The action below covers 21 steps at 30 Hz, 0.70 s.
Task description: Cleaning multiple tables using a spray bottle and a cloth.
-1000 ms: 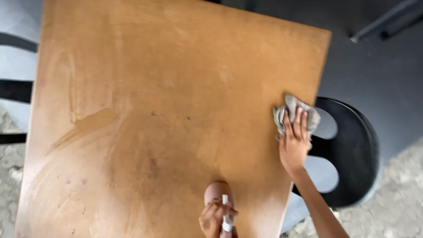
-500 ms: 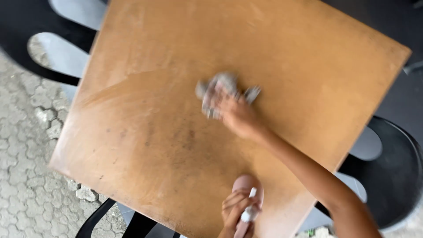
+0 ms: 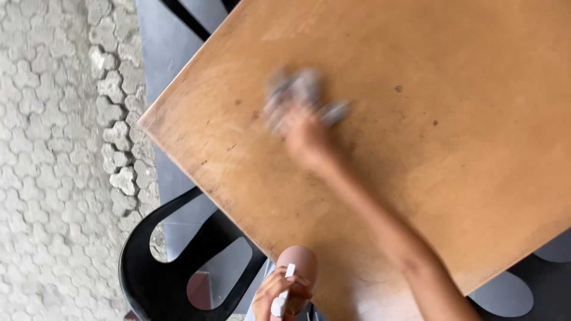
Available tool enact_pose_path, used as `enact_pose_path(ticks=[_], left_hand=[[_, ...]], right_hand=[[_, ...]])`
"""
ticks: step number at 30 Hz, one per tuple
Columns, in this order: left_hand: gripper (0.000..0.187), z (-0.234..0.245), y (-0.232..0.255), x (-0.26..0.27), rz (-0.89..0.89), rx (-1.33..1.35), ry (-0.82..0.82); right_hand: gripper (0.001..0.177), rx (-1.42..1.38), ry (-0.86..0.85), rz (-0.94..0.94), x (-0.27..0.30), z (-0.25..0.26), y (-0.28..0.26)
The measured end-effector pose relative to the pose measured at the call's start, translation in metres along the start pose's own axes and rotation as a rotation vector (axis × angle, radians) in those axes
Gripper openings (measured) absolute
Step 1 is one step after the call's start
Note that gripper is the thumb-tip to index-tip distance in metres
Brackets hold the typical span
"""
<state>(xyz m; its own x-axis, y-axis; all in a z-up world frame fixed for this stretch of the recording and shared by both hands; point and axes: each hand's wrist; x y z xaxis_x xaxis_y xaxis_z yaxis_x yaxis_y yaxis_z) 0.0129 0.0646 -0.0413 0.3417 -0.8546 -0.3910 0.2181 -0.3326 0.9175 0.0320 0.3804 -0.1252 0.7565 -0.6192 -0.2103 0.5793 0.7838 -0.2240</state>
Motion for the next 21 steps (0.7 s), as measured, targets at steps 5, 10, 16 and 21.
enact_pose_path(ticks=[5,10,16,21], left_hand=[[0.041,0.015,0.024,-0.002,0.019,-0.027,0.009],[0.033,0.028,0.039,-0.006,0.202,-0.060,-0.014],[0.040,0.024,0.036,0.011,0.565,-0.129,-0.085],[0.041,-0.003,0.043,0.030,0.590,-0.152,-0.288]], right_hand=[[0.051,-0.218,-0.043,0.505,0.048,-0.055,-0.104],[0.066,-0.385,-0.278,-0.212,0.023,0.025,0.011],[0.056,-0.159,-0.266,0.037,0.264,-0.030,-0.083],[0.067,-0.046,-0.427,0.469,0.394,0.004,-0.114]])
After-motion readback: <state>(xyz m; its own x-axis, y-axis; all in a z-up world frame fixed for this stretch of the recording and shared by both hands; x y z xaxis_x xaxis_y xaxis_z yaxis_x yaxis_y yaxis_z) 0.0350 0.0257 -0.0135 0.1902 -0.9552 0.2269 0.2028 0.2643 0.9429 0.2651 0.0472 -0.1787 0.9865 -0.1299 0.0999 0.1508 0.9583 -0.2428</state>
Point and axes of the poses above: each hand's wrist, its own x-axis away from the middle knuckle, its own z-axis out of the back of the hand, y = z × x, and after that the axes turned 5 degrees about -y, right-handed
